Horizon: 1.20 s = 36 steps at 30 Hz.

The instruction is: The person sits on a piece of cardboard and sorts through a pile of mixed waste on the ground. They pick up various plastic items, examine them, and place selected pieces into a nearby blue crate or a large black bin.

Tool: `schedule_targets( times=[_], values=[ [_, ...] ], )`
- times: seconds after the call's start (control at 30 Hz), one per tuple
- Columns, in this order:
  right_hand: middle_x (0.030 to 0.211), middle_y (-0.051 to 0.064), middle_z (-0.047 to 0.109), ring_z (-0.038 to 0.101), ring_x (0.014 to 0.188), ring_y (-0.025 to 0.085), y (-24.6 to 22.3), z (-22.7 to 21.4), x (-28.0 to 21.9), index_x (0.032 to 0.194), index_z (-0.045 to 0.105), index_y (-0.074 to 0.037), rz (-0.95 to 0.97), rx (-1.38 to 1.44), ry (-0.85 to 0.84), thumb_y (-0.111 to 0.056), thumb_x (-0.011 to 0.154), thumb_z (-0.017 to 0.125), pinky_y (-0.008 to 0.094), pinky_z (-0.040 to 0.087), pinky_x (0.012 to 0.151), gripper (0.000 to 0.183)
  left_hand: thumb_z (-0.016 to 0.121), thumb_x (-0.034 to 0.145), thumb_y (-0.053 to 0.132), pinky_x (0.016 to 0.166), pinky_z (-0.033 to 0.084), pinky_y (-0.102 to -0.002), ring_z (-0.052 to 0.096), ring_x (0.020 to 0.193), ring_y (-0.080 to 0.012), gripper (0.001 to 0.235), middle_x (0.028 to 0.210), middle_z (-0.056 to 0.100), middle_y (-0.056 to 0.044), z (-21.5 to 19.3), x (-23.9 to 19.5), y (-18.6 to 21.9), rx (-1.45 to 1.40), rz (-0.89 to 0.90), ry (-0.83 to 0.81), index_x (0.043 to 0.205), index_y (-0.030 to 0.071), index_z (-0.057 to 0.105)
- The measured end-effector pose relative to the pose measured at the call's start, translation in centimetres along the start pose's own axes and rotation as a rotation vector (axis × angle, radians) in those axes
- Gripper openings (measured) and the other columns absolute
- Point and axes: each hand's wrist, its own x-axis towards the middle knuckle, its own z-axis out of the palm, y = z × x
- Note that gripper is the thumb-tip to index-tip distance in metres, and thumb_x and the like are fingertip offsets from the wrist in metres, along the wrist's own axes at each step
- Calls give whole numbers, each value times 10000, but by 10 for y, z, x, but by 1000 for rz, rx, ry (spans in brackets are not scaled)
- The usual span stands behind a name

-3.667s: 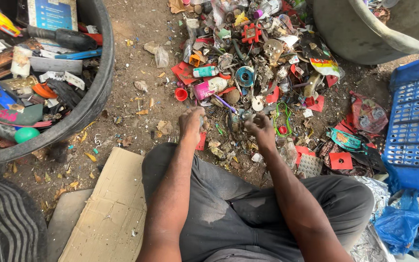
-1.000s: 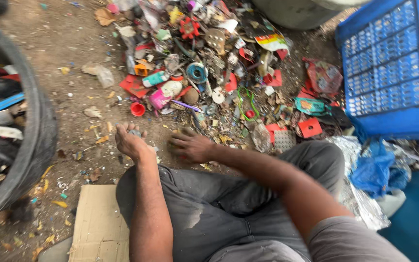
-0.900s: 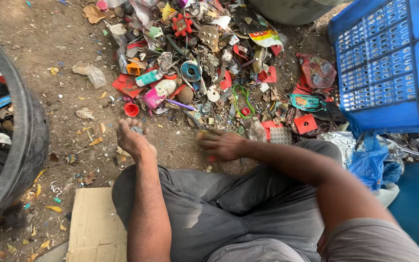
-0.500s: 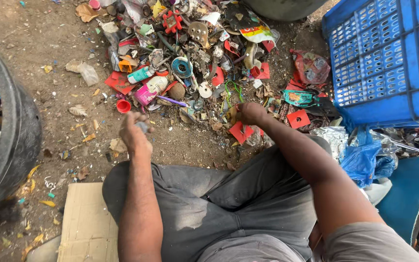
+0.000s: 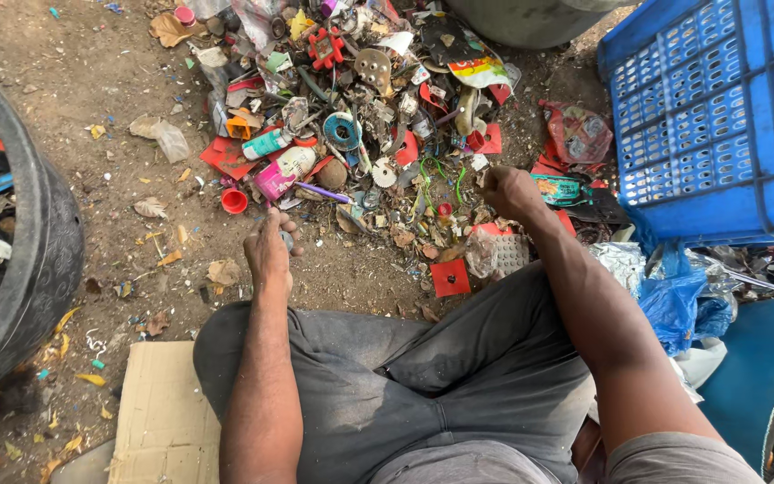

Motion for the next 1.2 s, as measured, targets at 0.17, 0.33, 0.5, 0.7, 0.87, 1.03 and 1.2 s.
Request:
schedule_targets(
  times=[0.17, 0.33, 0.5, 0.7, 0.87, 1.03, 1.2],
  values=[
    [916, 75, 771, 714, 744, 129, -7, -11, -14, 997, 778, -88, -155, 118, 5, -257, 916, 739, 358, 599, 664, 192, 591, 1016, 359, 491, 516, -265, 649, 715, -112, 329, 864, 666, -31, -3, -1, -6, 26, 22, -37, 1025, 38, 657],
    [939, 116, 759, 725, 700, 174, -4, -81, 18, 1237, 665, -140, -23, 1106, 502, -144, 957, 667, 321, 631, 565, 280, 587, 1015, 367, 492, 518, -259, 648, 713, -110, 327, 856, 667, -22, 2, 1, -1, 31, -3, -21, 1030, 48, 658],
    [1160, 63, 757, 740, 919, 210, -30, -12, 37, 1412, 637, -337, 182, -246, 15, -154, 948, 662, 376, 607, 806, 500, 605, 1017, 364, 491, 521, -259, 643, 712, -112, 331, 854, 661, -32, 6, 2, -4, 73, 15, -38, 1038, 39, 664],
    [1059, 101, 775, 758, 973, 234, -62, 63, 38, 1187, 731, -112, 38, -537, -350, -331, 1083, 554, 356, 655, 771, 300, 601, 1002, 368, 472, 525, -265, 649, 694, -119, 344, 853, 680, -48, -3, -6, -2, 98, 0, -4, 1058, 37, 675],
    [983, 128, 794, 713, 700, 201, -28, -63, 59, 1003, 733, -84, 187, 1166, 456, -239, 1000, 543, 270, 536, 564, 245, 592, 1009, 374, 491, 537, -266, 648, 692, -112, 372, 863, 691, -52, 2, 2, -1, 112, -4, -8, 1069, 17, 672],
    [987, 122, 779, 722, 791, 218, 39, -41, 103, 1139, 770, -126, 26, -43, 475, -155, 1017, 631, 391, 608, 760, 187, 592, 1015, 388, 504, 515, -268, 634, 680, -121, 379, 851, 679, -49, 7, 0, -6, 136, -31, -30, 1075, 23, 671],
    [948, 182, 765, 723, 867, 317, 53, 45, 142, 1069, 782, -114, -12, -110, 369, -258, 979, 701, 449, 590, 830, 189, 611, 1001, 383, 509, 520, -276, 647, 701, -132, 367, 855, 680, -46, 0, 5, -9, 91, -62, -2, 1083, 29, 669]
  ],
)
